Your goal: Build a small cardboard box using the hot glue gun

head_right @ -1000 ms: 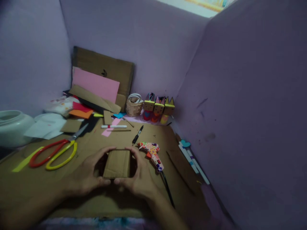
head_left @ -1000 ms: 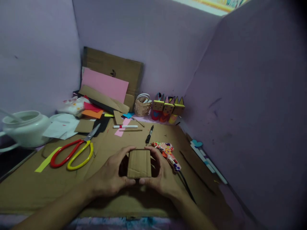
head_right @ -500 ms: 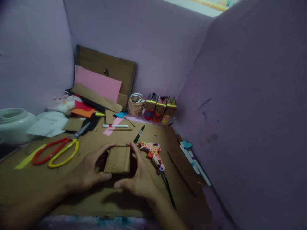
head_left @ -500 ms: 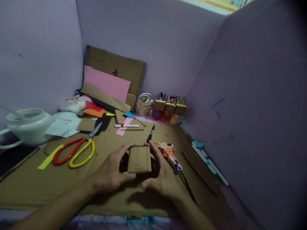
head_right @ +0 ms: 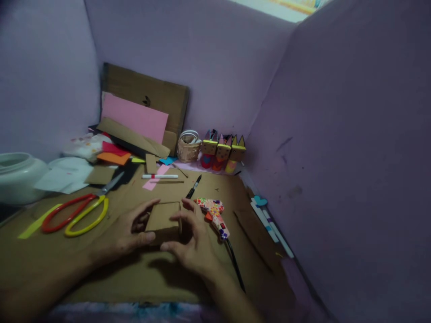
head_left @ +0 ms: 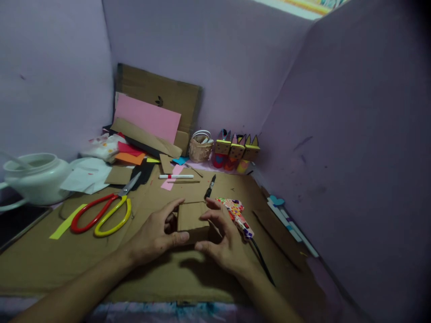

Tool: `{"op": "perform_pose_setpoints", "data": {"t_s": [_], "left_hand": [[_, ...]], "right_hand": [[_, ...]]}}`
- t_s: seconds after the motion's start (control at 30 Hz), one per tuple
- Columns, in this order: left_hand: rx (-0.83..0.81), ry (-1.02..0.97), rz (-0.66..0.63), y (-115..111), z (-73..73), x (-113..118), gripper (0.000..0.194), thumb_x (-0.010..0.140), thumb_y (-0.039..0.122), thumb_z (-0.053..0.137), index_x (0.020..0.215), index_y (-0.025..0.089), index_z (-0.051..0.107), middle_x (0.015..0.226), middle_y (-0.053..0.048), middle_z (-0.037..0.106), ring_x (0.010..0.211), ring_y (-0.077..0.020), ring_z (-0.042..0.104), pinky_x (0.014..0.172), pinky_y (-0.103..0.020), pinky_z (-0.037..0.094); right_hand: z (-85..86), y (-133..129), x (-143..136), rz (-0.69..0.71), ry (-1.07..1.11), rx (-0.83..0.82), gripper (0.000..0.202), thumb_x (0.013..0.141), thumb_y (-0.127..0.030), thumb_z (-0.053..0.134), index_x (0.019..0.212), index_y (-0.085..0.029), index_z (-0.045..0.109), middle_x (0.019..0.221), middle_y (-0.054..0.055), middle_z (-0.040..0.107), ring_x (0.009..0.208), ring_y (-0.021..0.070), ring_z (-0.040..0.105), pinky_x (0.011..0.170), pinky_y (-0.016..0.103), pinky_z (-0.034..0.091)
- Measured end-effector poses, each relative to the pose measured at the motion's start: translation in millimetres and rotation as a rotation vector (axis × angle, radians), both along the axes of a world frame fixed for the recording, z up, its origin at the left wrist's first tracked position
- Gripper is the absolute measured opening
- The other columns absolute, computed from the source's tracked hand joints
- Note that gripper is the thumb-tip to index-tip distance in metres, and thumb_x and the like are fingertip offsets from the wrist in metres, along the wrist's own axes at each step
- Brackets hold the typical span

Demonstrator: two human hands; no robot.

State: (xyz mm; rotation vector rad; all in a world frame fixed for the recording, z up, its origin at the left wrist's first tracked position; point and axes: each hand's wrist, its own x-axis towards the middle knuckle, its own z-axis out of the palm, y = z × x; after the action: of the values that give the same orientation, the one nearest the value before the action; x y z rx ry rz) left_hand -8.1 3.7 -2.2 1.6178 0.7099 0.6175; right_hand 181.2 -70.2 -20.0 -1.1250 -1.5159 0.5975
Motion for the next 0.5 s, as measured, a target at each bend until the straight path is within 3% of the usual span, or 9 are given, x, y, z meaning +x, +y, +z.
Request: {"op": "perform_pose_setpoints", "data": {"t_s": [0.23,0.5], "left_hand": [[0.203,0.19,0.045,-2.5,1.9,2.5,0.079,0.067,0.029,0.07,0.136,0.015,0.035,0.099,-0.006,0.067,0.081,-0.021,0.066,0.068,-0.031,0.055],[0.33,0.218,0.08,-6.2,5.6,7.4,0.081,0.06,0.018,0.071,0.134,0.015,0.038,0.117,-0.01,0.064,0.098,-0.0244,0.064,0.08,-0.034,0.055]], "right_hand": [[-3.0,1.8,1.6,-0.033,-0.1,0.002,0.03,0.066,-0.034,0.08,0.09,-0.024,0.063,0.128,0.011,0.047,0.125,0.0294,0.044,0.1,0.045,0.04],[-5.0,1.9,3.3,-0.033,-0.099,0.088,0.028,0.066,-0.034,0.08,0.088,-0.024,0.067,0.126,0.011,0.048,0.12,0.0288,0.048,0.098,0.045,0.041]]}}
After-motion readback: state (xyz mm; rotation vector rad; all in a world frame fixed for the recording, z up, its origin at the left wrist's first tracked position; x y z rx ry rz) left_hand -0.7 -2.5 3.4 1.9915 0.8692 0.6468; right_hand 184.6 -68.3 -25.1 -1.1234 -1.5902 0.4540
